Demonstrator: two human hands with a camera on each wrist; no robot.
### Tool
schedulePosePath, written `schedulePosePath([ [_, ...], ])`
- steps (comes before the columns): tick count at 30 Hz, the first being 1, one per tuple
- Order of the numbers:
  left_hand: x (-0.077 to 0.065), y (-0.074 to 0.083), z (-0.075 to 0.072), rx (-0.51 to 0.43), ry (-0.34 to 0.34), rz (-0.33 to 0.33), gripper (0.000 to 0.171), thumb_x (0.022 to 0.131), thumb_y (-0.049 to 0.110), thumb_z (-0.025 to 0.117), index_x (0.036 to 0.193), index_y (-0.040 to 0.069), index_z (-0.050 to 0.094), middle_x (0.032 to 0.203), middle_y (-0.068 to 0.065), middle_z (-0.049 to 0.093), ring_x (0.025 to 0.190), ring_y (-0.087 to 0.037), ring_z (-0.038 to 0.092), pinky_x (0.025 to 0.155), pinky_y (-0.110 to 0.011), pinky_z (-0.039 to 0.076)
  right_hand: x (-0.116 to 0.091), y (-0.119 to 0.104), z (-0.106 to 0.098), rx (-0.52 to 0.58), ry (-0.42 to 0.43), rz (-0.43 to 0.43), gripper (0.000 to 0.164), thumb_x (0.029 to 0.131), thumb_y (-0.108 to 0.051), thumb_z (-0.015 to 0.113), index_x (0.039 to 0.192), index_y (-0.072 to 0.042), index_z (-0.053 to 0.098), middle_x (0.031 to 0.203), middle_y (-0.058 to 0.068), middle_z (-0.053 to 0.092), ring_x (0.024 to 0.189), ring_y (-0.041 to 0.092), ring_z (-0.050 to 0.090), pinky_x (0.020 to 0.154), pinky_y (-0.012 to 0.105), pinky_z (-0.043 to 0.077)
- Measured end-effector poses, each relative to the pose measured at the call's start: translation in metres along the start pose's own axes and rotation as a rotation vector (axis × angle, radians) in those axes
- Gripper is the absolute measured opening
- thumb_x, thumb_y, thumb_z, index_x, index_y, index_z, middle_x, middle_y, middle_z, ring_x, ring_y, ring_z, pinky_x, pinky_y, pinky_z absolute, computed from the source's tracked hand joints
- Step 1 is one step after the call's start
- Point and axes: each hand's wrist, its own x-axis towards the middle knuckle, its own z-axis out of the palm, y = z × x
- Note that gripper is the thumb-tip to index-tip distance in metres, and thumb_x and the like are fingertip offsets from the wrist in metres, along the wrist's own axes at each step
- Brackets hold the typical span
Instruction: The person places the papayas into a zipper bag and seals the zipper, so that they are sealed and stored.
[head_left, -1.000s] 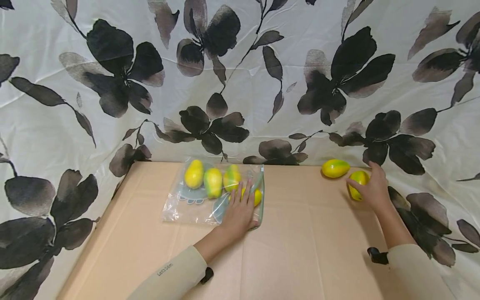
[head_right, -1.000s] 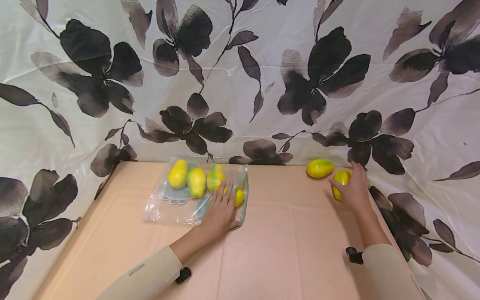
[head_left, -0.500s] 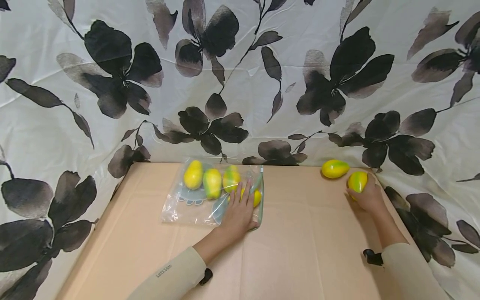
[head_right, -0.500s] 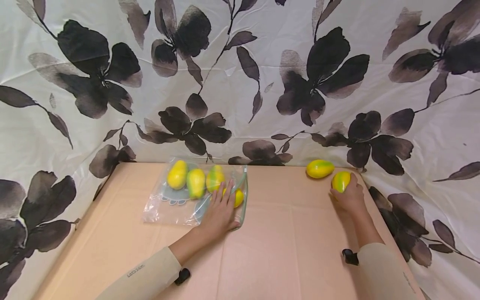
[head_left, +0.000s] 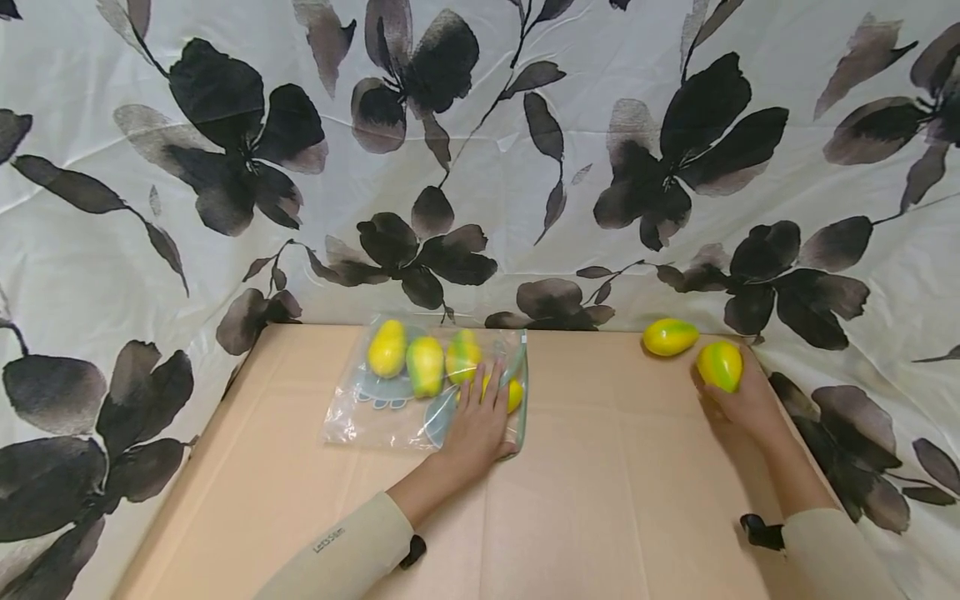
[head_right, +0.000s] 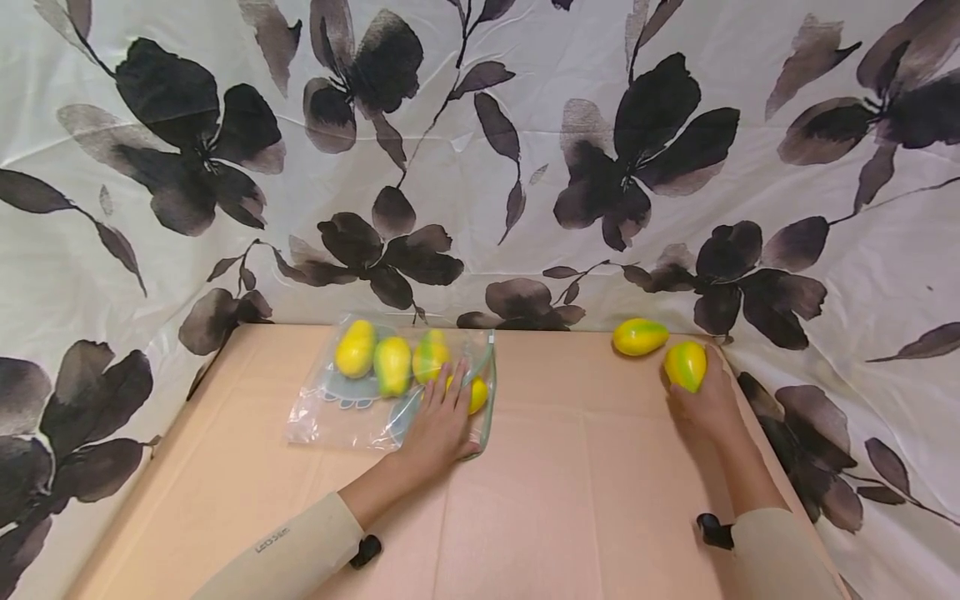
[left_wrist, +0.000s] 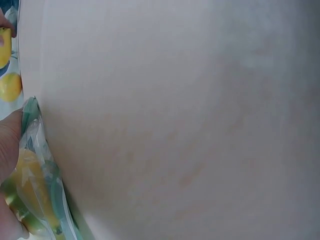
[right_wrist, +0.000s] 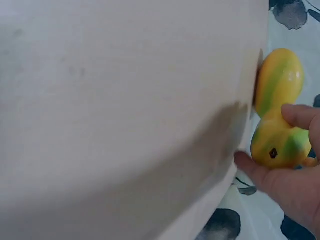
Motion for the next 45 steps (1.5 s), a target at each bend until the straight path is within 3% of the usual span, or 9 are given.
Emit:
schedulePosePath([
  [6, 0.001, -0.001, -0.001, 0.0, -0.012, -0.009, 0.115, 0.076, 0.061, 0.082, 0.159, 0.001, 0.031, 0.173, -0.021, -0.001, 0.159, -0.046, 0.008, 0.125, -0.06, 0.024, -0.011, -0.017, -0.011, 0.009, -0.07, 0.021, 0.096, 0.094, -0.013, 0.072, 0.158, 0.013, 0.004, 0.144, 0.047, 0.027, 0.119, 0.059, 0.039, 0.099, 0.071, 0.032],
  [12, 0.002, -0.002, -0.001, 0.004, -0.007, -0.006, 0.114, 0.076, 0.06, 0.083, 0.158, 0.001, 0.031, 0.173, -0.022, 0.001, 0.159, -0.046, 0.009, 0.125, -0.06, 0.025, -0.018, -0.035, -0.014, -0.006, -0.05, -0.144, 0.089, 0.089, -0.007, 0.079, 0.155, 0.009, 0.022, 0.145, 0.037, 0.037, 0.12, 0.05, 0.042, 0.101, 0.059, 0.032],
  [16, 0.003, -0.001, -0.003, 0.01, -0.005, -0.005, 0.113, 0.077, 0.06, 0.083, 0.158, 0.0, 0.032, 0.173, -0.022, 0.002, 0.158, -0.046, 0.011, 0.125, -0.06, 0.026, -0.02, -0.05, -0.009, 0.015, -0.076, -0.199, 0.088, 0.086, -0.001, 0.079, 0.155, 0.01, 0.024, 0.145, 0.039, 0.037, 0.122, 0.052, 0.04, 0.102, 0.066, 0.03],
  [19, 0.003, 0.0, -0.004, 0.008, -0.012, -0.009, 0.114, 0.077, 0.06, 0.083, 0.159, 0.0, 0.031, 0.173, -0.022, 0.001, 0.159, -0.046, 0.01, 0.125, -0.059, 0.025, -0.019, -0.06, -0.003, 0.028, -0.115, -0.232, 0.088, 0.084, 0.004, 0.079, 0.154, 0.013, 0.025, 0.142, 0.041, 0.036, 0.122, 0.054, 0.038, 0.099, 0.071, 0.03],
  [24, 0.004, 0.0, -0.003, 0.008, -0.02, -0.01, 0.115, 0.077, 0.06, 0.082, 0.16, 0.0, 0.03, 0.173, -0.022, 0.0, 0.159, -0.046, 0.01, 0.125, -0.06, 0.024, -0.017, -0.076, 0.008, -0.019, -0.164, -0.304, 0.088, 0.083, 0.004, 0.081, 0.154, 0.009, 0.029, 0.137, 0.037, 0.04, 0.121, 0.052, 0.039, 0.097, 0.069, 0.034],
  [28, 0.006, 0.001, -0.004, 0.003, -0.034, -0.016, 0.117, 0.078, 0.061, 0.081, 0.161, 0.001, 0.026, 0.173, -0.021, -0.002, 0.159, -0.045, 0.007, 0.126, -0.059, 0.022, -0.014, -0.09, 0.019, -0.012, -0.23, -0.349, 0.088, 0.083, 0.002, 0.082, 0.156, 0.004, 0.032, 0.148, 0.033, 0.04, 0.133, 0.05, 0.04, 0.107, 0.069, 0.034],
  [31, 0.007, 0.002, -0.004, 0.001, -0.035, -0.021, 0.118, 0.077, 0.062, 0.082, 0.162, 0.002, 0.025, 0.174, -0.021, -0.001, 0.159, -0.045, 0.008, 0.126, -0.058, 0.023, -0.009, -0.099, 0.027, 0.001, -0.298, -0.345, 0.085, 0.084, 0.001, 0.081, 0.154, 0.003, 0.033, 0.154, 0.029, 0.039, 0.14, 0.049, 0.04, 0.112, 0.07, 0.032],
  [35, 0.007, 0.002, -0.003, 0.002, -0.031, -0.016, 0.118, 0.077, 0.062, 0.082, 0.162, 0.002, 0.026, 0.174, -0.021, -0.001, 0.159, -0.045, 0.009, 0.126, -0.058, 0.023, -0.002, -0.11, 0.041, 0.018, -0.364, -0.333, 0.079, 0.085, 0.0, 0.081, 0.149, 0.003, 0.035, 0.149, 0.028, 0.046, 0.137, 0.047, 0.045, 0.114, 0.068, 0.034],
  [45, 0.005, 0.0, -0.004, -0.024, -0.028, -0.013, 0.118, 0.077, 0.058, 0.084, 0.162, -0.001, 0.025, 0.173, -0.021, -0.002, 0.159, -0.046, 0.007, 0.126, -0.06, 0.021, 0.013, -0.133, 0.08, 0.051, -0.471, -0.349, 0.074, 0.087, -0.004, 0.08, 0.15, 0.001, 0.04, 0.149, 0.023, 0.051, 0.137, 0.042, 0.049, 0.116, 0.063, 0.037],
])
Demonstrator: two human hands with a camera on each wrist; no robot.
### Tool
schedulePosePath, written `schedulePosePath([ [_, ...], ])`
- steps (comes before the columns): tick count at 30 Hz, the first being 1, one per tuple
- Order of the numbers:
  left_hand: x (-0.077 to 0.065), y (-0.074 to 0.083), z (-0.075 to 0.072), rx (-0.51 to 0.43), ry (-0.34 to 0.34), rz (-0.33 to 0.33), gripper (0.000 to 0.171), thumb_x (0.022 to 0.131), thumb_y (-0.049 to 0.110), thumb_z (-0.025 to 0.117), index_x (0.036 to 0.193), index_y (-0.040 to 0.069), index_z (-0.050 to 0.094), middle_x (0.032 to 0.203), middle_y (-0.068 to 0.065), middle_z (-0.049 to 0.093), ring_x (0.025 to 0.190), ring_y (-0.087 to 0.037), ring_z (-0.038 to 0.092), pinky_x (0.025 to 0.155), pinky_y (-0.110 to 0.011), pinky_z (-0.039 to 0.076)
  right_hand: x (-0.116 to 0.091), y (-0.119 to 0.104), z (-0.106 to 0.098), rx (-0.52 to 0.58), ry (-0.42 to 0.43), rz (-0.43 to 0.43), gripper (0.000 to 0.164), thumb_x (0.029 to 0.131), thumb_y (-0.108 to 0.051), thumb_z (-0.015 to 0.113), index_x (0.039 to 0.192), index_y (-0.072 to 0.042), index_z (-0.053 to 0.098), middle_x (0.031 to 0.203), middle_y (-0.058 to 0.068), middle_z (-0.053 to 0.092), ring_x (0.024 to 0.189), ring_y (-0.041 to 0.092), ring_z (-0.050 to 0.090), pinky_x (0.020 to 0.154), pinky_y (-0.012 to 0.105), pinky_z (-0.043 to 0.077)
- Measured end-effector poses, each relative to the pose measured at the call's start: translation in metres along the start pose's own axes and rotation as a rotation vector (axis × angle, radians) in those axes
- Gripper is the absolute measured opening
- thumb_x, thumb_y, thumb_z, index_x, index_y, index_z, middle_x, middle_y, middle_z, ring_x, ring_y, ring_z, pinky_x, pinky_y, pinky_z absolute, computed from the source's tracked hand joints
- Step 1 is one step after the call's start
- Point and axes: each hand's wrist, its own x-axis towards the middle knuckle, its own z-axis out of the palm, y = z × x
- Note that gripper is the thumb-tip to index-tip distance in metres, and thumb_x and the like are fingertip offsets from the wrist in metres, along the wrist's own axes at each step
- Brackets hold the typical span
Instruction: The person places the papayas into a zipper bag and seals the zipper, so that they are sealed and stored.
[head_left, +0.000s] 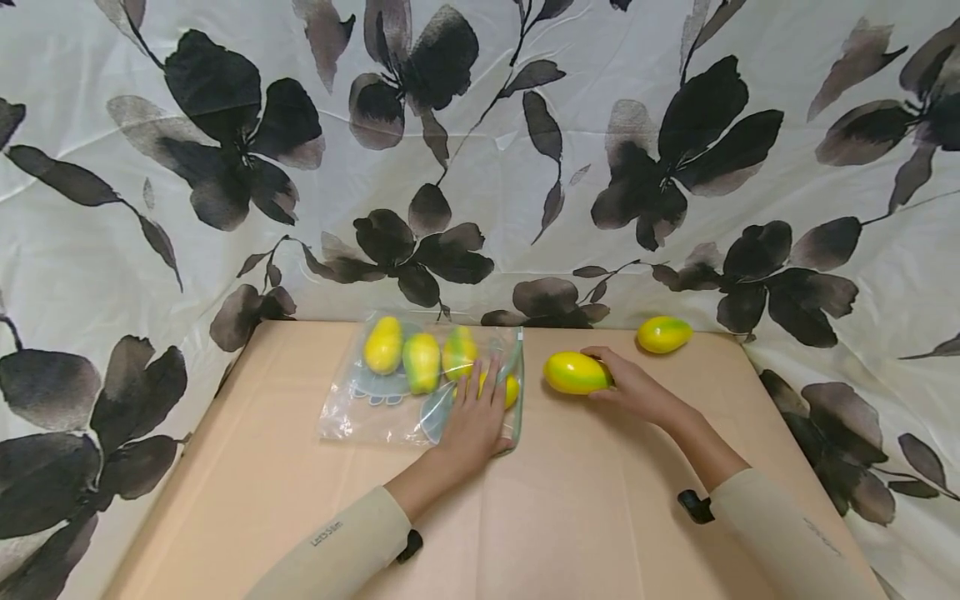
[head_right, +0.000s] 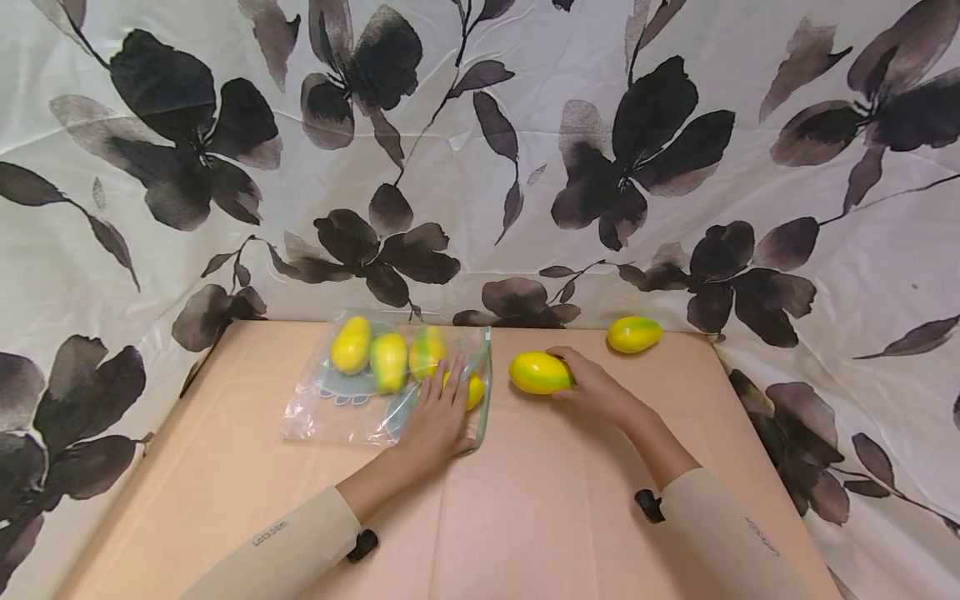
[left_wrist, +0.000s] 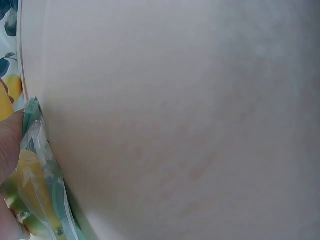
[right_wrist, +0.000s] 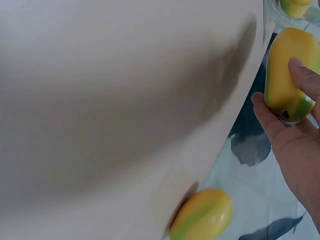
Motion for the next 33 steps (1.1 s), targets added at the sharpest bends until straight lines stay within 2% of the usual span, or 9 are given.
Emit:
schedulePosePath([
  [7, -0.001, -0.002, 0.0, 0.006, -0.014, -0.006, 0.12, 0.078, 0.059, 0.082, 0.163, 0.0, 0.021, 0.173, -0.02, -0.005, 0.159, -0.045, 0.005, 0.127, -0.059, 0.019, 0.017, -0.009, 0.015, -0.03, -0.068, -0.036, 0.072, 0.088, -0.007, 0.08, 0.151, -0.002, 0.045, 0.15, 0.021, 0.051, 0.138, 0.042, 0.047, 0.118, 0.061, 0.036],
  [13, -0.001, -0.001, 0.0, 0.004, -0.003, 0.009, 0.118, 0.078, 0.058, 0.082, 0.162, 0.0, 0.023, 0.173, -0.021, -0.002, 0.159, -0.045, 0.006, 0.127, -0.059, 0.02, 0.025, -0.013, 0.021, -0.028, -0.105, -0.019, 0.073, 0.089, -0.009, 0.079, 0.153, -0.007, 0.045, 0.15, 0.019, 0.051, 0.138, 0.039, 0.047, 0.119, 0.06, 0.036],
  [18, -0.001, 0.0, 0.0, 0.017, -0.001, 0.009, 0.121, 0.078, 0.06, 0.083, 0.163, 0.0, 0.021, 0.174, -0.02, 0.0, 0.159, -0.046, 0.005, 0.127, -0.059, 0.018, 0.029, -0.015, 0.023, -0.018, -0.105, 0.004, 0.069, 0.09, -0.008, 0.078, 0.15, -0.004, 0.044, 0.15, 0.019, 0.051, 0.141, 0.039, 0.047, 0.12, 0.058, 0.035],
  [22, 0.0, 0.0, 0.001, 0.029, 0.001, 0.008, 0.12, 0.077, 0.061, 0.083, 0.163, 0.002, 0.023, 0.174, -0.019, 0.001, 0.159, -0.047, 0.005, 0.127, -0.06, 0.018, 0.032, -0.017, 0.025, -0.009, -0.103, -0.003, 0.064, 0.089, -0.007, 0.079, 0.144, -0.001, 0.046, 0.144, 0.019, 0.055, 0.135, 0.037, 0.052, 0.118, 0.056, 0.039],
  [27, -0.001, 0.0, 0.001, 0.049, 0.015, 0.019, 0.117, 0.076, 0.061, 0.083, 0.161, 0.003, 0.027, 0.174, -0.02, 0.004, 0.159, -0.047, 0.007, 0.127, -0.06, 0.019, 0.032, -0.021, 0.029, 0.008, -0.136, -0.04, 0.062, 0.089, -0.01, 0.08, 0.143, -0.005, 0.049, 0.141, 0.014, 0.059, 0.13, 0.033, 0.056, 0.116, 0.054, 0.042],
  [33, 0.001, -0.001, 0.001, 0.096, 0.044, 0.04, 0.121, 0.074, 0.064, 0.084, 0.16, 0.001, 0.027, 0.173, -0.021, 0.009, 0.158, -0.048, 0.01, 0.127, -0.059, 0.019, 0.032, -0.023, 0.035, -0.016, -0.159, -0.085, 0.062, 0.091, -0.018, 0.079, 0.145, -0.01, 0.052, 0.138, 0.008, 0.062, 0.114, 0.023, 0.059, 0.1, 0.042, 0.054],
])
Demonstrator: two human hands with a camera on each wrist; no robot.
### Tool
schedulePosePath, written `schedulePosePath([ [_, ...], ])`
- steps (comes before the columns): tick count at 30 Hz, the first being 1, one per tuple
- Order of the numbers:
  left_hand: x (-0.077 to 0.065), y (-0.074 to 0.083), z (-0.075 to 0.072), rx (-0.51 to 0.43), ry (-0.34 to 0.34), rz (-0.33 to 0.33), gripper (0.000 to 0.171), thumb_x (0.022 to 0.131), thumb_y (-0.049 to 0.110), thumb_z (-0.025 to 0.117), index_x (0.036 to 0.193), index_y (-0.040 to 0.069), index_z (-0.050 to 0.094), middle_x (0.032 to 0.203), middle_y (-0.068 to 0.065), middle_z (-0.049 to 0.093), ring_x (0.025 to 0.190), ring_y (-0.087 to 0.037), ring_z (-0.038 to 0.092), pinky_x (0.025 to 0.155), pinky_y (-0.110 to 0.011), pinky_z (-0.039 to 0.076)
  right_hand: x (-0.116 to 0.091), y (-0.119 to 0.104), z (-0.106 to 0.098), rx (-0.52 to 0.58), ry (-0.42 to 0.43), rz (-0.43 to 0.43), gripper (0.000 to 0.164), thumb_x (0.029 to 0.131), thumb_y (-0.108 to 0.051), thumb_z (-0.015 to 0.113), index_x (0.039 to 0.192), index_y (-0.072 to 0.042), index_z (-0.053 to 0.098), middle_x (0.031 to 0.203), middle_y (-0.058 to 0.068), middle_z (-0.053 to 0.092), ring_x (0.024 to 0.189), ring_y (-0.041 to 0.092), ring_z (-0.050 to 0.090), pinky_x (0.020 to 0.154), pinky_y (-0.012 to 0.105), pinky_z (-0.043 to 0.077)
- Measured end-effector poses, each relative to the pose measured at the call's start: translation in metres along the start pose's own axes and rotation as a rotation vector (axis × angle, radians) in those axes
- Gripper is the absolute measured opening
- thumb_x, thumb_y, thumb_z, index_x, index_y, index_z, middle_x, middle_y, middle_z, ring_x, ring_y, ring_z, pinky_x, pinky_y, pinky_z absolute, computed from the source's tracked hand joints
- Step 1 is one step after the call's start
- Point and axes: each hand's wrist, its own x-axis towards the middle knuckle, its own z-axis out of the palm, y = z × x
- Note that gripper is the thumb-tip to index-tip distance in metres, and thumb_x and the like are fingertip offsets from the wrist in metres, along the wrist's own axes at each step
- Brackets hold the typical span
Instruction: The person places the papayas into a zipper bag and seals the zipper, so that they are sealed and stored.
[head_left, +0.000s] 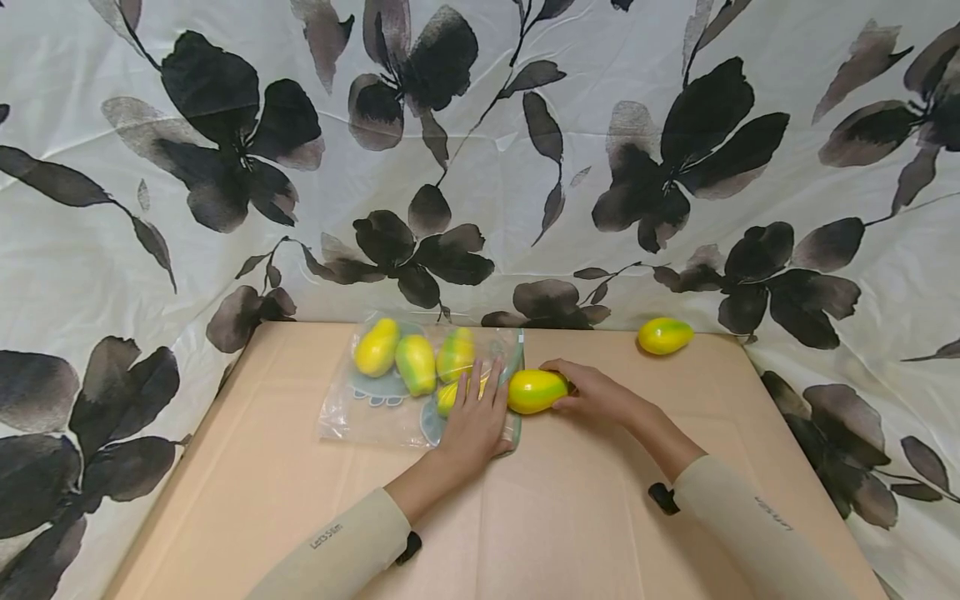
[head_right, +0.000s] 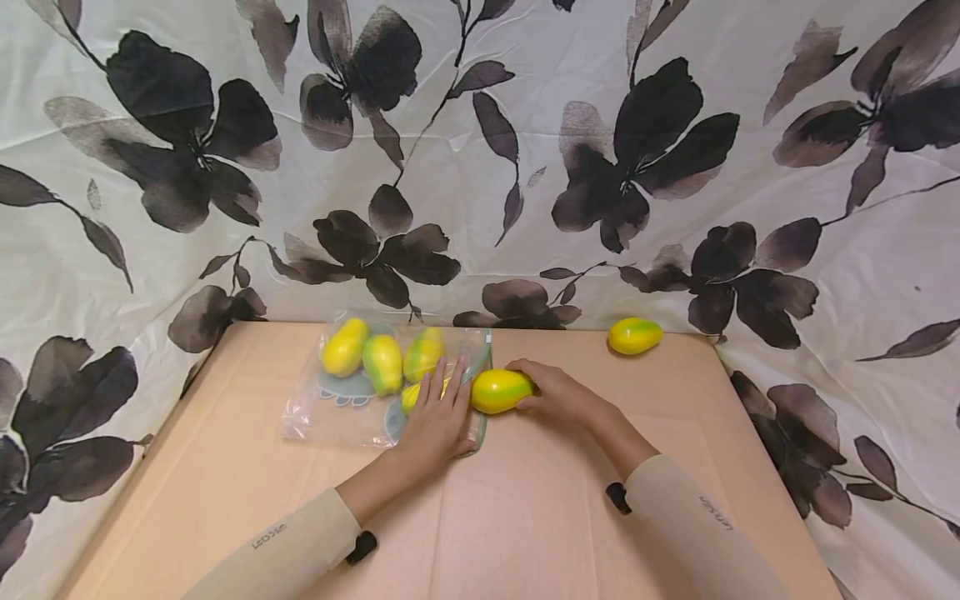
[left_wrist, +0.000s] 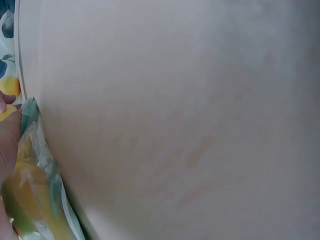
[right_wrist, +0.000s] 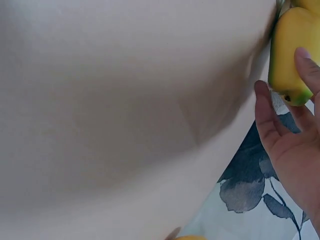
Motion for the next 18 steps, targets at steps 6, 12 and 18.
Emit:
schedulePosePath([
  [6, 0.0005, 0.0004, 0.0002, 0.041, 0.011, 0.016, 0.122, 0.075, 0.065, 0.082, 0.161, 0.0, 0.025, 0.172, -0.022, 0.012, 0.158, -0.047, 0.013, 0.127, -0.06, 0.021, 0.004, -0.0046, 0.0074, -0.033, 0.02, -0.046, 0.063, 0.091, -0.024, 0.079, 0.147, -0.009, 0.054, 0.133, 0.009, 0.063, 0.104, 0.019, 0.056, 0.091, 0.033, 0.053],
  [12, 0.0003, 0.0009, -0.0017, 0.041, 0.029, 0.034, 0.122, 0.075, 0.066, 0.082, 0.16, -0.001, 0.027, 0.172, -0.023, 0.011, 0.157, -0.048, 0.014, 0.126, -0.06, 0.022, 0.0022, -0.0092, 0.0068, -0.005, -0.009, 0.016, 0.055, 0.098, -0.009, 0.069, 0.149, -0.005, 0.049, 0.138, 0.013, 0.062, 0.107, 0.024, 0.064, 0.098, 0.042, 0.056],
  [18, 0.0004, 0.0012, -0.0022, 0.048, 0.009, 0.031, 0.117, 0.077, 0.066, 0.08, 0.16, 0.001, 0.03, 0.173, -0.022, 0.009, 0.158, -0.047, 0.013, 0.127, -0.06, 0.02, 0.0028, -0.0092, 0.0106, 0.057, -0.002, 0.0, 0.041, 0.098, -0.003, 0.065, 0.138, -0.007, 0.054, 0.13, 0.014, 0.068, 0.105, 0.025, 0.071, 0.097, 0.043, 0.058],
])
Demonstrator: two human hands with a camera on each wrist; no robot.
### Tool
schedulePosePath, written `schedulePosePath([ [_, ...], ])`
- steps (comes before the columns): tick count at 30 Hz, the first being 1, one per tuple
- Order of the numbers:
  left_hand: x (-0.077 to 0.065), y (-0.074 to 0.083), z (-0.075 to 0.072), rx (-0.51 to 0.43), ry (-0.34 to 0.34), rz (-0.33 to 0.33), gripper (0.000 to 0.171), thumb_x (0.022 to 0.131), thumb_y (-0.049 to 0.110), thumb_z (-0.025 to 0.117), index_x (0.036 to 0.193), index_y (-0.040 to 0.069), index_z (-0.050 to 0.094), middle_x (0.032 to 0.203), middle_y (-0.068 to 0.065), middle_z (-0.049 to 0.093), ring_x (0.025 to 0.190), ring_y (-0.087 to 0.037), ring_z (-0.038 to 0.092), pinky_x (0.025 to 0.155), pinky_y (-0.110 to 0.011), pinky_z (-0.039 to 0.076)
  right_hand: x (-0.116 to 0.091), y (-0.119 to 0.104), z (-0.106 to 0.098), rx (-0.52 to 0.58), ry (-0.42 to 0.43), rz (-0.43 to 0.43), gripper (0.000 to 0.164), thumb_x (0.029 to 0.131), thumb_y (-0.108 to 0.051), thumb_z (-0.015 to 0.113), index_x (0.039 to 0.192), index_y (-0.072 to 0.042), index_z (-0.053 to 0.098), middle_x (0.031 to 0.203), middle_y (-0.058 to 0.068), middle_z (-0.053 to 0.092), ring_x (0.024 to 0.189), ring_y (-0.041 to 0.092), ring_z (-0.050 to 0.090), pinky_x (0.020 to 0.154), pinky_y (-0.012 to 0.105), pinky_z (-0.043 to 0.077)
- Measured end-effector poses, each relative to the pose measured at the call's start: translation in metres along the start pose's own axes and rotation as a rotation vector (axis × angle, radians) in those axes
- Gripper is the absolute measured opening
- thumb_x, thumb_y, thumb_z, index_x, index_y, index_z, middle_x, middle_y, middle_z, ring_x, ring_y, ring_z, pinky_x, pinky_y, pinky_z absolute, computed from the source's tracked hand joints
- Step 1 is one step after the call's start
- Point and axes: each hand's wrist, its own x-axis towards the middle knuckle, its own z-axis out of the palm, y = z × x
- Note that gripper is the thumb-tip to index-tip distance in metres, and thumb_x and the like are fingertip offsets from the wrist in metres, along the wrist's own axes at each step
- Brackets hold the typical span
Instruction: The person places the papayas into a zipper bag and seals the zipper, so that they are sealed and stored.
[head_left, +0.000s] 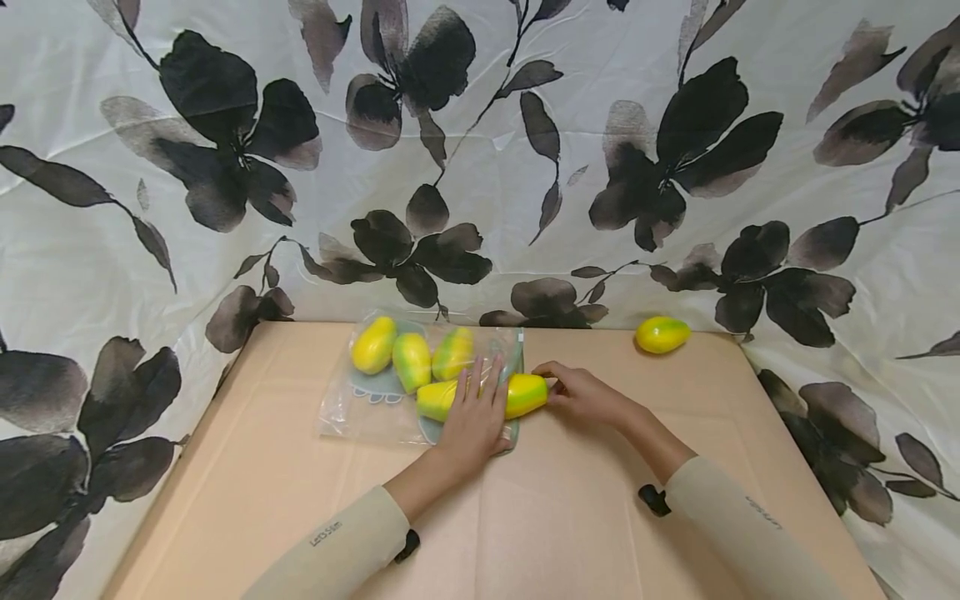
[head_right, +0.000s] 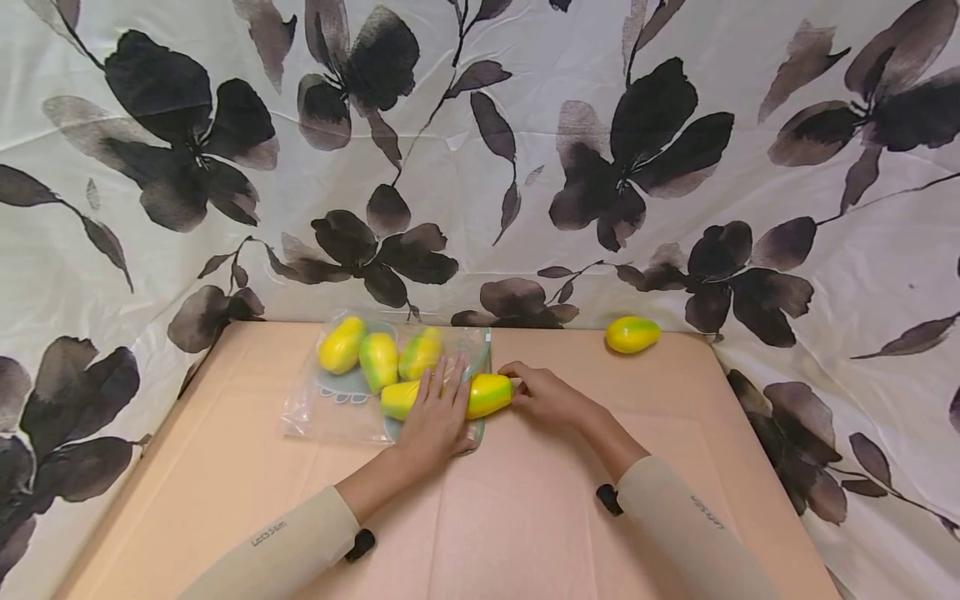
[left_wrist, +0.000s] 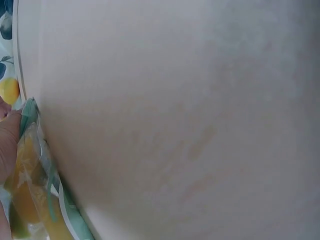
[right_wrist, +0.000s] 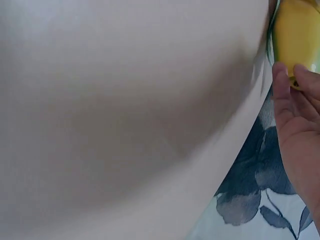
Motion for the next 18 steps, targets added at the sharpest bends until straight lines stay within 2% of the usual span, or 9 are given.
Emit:
schedulePosePath([
  [3, 0.0, -0.001, -0.001, 0.017, 0.003, 0.007, 0.113, 0.078, 0.066, 0.079, 0.159, 0.002, 0.034, 0.173, -0.021, 0.009, 0.157, -0.047, 0.015, 0.127, -0.059, 0.02, 0.005, -0.003, 0.006, 0.044, -0.025, -0.017, 0.04, 0.096, -0.006, 0.071, 0.132, -0.007, 0.054, 0.122, 0.015, 0.07, 0.098, 0.02, 0.072, 0.092, 0.035, 0.06],
  [6, 0.0, 0.0, -0.001, 0.032, 0.006, 0.014, 0.113, 0.078, 0.068, 0.079, 0.159, 0.003, 0.035, 0.173, -0.021, 0.008, 0.157, -0.047, 0.018, 0.127, -0.059, 0.021, 0.007, -0.005, 0.012, 0.061, -0.025, -0.009, 0.041, 0.093, -0.011, 0.076, 0.128, -0.008, 0.055, 0.122, 0.012, 0.07, 0.099, 0.019, 0.071, 0.091, 0.031, 0.06],
  [11, 0.0, 0.001, -0.001, 0.054, 0.015, 0.007, 0.116, 0.075, 0.069, 0.08, 0.159, 0.003, 0.035, 0.173, -0.021, 0.009, 0.156, -0.047, 0.023, 0.126, -0.058, 0.023, 0.011, -0.009, 0.018, 0.018, 0.042, 0.006, 0.044, 0.089, -0.016, 0.081, 0.128, -0.011, 0.06, 0.121, 0.007, 0.065, 0.1, 0.02, 0.064, 0.089, 0.034, 0.058],
  [14, 0.0, 0.0, -0.001, 0.056, 0.02, 0.003, 0.117, 0.075, 0.07, 0.08, 0.159, 0.003, 0.035, 0.173, -0.021, 0.01, 0.156, -0.047, 0.023, 0.126, -0.059, 0.023, 0.015, -0.01, 0.021, -0.009, 0.08, 0.029, 0.048, 0.087, -0.021, 0.083, 0.127, -0.009, 0.061, 0.117, 0.008, 0.063, 0.097, 0.02, 0.06, 0.087, 0.034, 0.056],
  [18, -0.001, 0.0, 0.0, 0.052, 0.025, 0.006, 0.117, 0.074, 0.071, 0.079, 0.159, 0.003, 0.035, 0.173, -0.021, 0.011, 0.156, -0.047, 0.022, 0.126, -0.059, 0.023, 0.02, -0.012, 0.027, -0.027, 0.134, 0.104, 0.062, 0.083, -0.03, 0.087, 0.128, -0.002, 0.054, 0.118, 0.014, 0.057, 0.098, 0.023, 0.055, 0.086, 0.034, 0.051],
])
